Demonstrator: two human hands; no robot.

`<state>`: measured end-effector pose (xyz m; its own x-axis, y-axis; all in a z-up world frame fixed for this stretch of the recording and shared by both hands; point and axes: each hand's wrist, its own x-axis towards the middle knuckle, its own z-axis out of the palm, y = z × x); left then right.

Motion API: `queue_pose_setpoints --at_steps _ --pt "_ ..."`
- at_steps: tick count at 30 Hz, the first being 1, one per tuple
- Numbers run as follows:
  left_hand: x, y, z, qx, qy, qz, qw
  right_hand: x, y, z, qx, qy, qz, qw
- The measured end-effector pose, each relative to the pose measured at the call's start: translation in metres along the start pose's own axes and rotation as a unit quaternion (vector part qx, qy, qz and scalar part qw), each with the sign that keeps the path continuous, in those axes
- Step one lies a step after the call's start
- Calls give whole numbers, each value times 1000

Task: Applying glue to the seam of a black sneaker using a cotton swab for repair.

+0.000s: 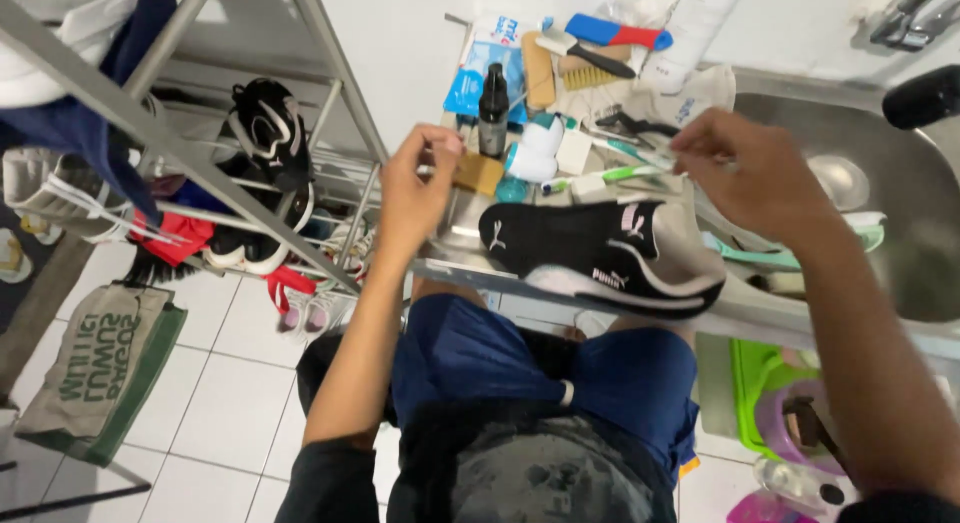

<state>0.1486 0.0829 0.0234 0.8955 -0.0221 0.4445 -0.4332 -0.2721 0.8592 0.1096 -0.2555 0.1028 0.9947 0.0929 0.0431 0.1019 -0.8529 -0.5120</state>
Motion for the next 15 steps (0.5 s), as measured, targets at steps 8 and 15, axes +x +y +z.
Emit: queue_pose_setpoints --at_steps 8,15 --pt "-28 3 13 76 52 60 994 94 40 33 -44 -81 -94 991" --pt "-27 2 15 117 67 25 991 152 28 6 -195 103 -99 970"
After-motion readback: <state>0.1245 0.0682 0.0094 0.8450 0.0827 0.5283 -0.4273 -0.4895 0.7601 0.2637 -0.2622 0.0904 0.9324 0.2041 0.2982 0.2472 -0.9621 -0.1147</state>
